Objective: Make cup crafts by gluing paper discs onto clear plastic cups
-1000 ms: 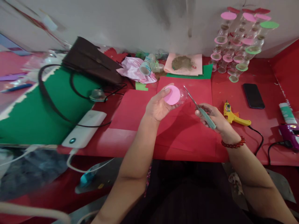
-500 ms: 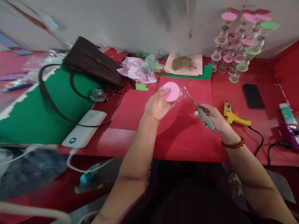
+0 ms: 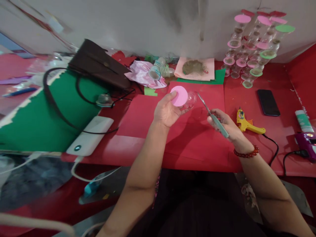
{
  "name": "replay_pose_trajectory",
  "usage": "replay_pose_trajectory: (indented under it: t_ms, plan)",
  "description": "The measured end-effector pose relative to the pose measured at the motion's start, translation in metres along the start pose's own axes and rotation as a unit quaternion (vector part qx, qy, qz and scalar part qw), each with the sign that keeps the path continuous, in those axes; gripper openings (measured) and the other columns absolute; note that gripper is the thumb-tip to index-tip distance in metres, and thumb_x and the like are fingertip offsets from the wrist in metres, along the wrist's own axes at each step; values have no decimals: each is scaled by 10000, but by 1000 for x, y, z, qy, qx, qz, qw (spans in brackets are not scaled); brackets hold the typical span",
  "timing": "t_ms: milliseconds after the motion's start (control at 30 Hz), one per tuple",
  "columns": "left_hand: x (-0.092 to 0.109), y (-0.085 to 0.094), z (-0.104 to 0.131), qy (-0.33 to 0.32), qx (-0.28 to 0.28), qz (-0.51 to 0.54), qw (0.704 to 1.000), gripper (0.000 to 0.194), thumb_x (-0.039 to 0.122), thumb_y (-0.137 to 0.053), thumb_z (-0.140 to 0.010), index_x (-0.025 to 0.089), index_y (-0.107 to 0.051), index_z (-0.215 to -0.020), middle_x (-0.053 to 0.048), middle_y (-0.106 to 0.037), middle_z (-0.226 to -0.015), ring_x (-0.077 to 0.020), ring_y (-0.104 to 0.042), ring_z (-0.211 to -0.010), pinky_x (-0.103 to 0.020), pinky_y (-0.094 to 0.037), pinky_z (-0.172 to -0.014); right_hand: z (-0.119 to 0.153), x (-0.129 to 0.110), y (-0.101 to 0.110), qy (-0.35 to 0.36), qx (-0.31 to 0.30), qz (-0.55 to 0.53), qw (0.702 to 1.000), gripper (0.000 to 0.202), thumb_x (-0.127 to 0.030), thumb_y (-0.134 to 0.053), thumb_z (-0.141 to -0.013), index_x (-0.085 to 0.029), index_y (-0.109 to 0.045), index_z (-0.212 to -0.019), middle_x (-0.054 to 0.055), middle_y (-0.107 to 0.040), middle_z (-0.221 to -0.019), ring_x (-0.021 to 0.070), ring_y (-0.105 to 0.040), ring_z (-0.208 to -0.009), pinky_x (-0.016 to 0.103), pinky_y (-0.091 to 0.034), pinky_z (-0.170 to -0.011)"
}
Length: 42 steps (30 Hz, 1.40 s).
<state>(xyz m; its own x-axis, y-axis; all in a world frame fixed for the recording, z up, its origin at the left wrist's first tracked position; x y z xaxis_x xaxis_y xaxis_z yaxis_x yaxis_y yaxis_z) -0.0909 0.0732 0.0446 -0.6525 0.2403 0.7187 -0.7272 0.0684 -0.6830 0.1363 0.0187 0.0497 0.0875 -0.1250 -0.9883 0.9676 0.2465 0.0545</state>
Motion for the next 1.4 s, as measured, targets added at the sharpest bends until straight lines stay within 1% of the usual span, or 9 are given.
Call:
replay_pose_trajectory:
  t_ms: [133,233,400,633,800,1000,1133,1267,1400]
  plan:
    - [-1,-5,2,-11,22,-19,1000,337,346,-772,-837,243,-695,-1148,-63,-815,-1073,-277,-782,-1056,-398,-660,-867,1,5,0,-10,-32,-11,999,500,-635,-814,-786,-230,-638,-1021,-54,-509,-789,72,-394,-597,242,-286,-517]
    - [-4,-9,4,-11,14,-31,999,378,343,-791,-816,255,-697,-1171,-54,-802,-1087,-263,-770,-1071,-398,-653,-893,1,7,0,-17,-44,-25,999,497,-647,-800,-798,-241,-629,-1028,-64,-474,-753,81,-384,-582,246,-269,-512]
    - [-9,-13,6,6,-13,-40,999,477,335,-820,-789,248,-690,-1239,-72,-782,-1121,-265,-752,-1068,-419,-636,-909,-1,4,-2,-45,-46,-87,994,567,-672,-858,-721,-241,-589,-973,-85,-432,-721,61,-362,-524,232,-231,-490]
    - [-12,-16,6,14,-30,-44,998,536,338,-889,-731,228,-697,-1220,-65,-770,-1122,-247,-744,-1022,-397,-632,-868,-2,1,-1,-54,-27,-97,993,636,-655,-919,-623,-223,-582,-947,-97,-462,-703,27,-369,-481,211,-217,-447]
    - [-12,-14,6,8,-42,-49,998,559,350,-858,-775,247,-671,-1292,-55,-769,-1106,-238,-746,-1000,-392,-625,-873,-1,-2,-2,-49,-28,-100,993,606,-619,-929,-628,-215,-588,-924,-99,-473,-687,21,-376,-480,207,-233,-444]
    - [-7,-8,4,3,-38,-53,998,479,343,-859,-768,232,-706,-1209,-51,-758,-1067,-230,-734,-993,-378,-626,-865,-2,2,0,-58,-20,-98,993,621,-571,-960,-592,-211,-616,-963,-101,-495,-665,23,-367,-469,209,-242,-434]
    - [-5,-8,6,17,-62,-49,997,479,335,-835,-785,249,-694,-1234,-52,-759,-1082,-254,-737,-1032,-440,-627,-933,-2,3,1,-60,-17,-92,994,639,-581,-963,-588,-211,-626,-984,-104,-498,-637,25,-353,-454,212,-222,-421]
    - [-6,-10,7,36,-87,-56,994,585,248,-817,-757,270,-651,-1318,-29,-754,-1034,-246,-747,-1006,-484,-634,-955,-2,1,2,-51,-15,-84,995,612,-561,-972,-581,-209,-635,-952,-107,-482,-614,30,-357,-462,211,-224,-420]
    - [-4,-9,7,33,-76,-67,994,642,174,-791,-734,271,-632,-1349,4,-736,-935,-194,-745,-903,-403,-649,-901,-2,-2,3,-52,-1,-91,994,608,-534,-985,-555,-209,-635,-931,-98,-511,-644,30,-364,-484,208,-233,-419]
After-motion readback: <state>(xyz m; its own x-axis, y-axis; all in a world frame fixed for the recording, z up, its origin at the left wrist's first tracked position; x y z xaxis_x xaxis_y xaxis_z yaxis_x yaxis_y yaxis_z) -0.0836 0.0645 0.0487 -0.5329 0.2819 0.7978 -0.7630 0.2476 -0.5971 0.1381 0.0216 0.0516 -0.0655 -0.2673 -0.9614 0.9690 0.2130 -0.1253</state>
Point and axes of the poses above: each hand's wrist, its own z-axis away from the middle knuckle, its own y-axis out of the back of the hand, x = y × z, the point moved 4 cm from there along -z, towards the middle knuckle
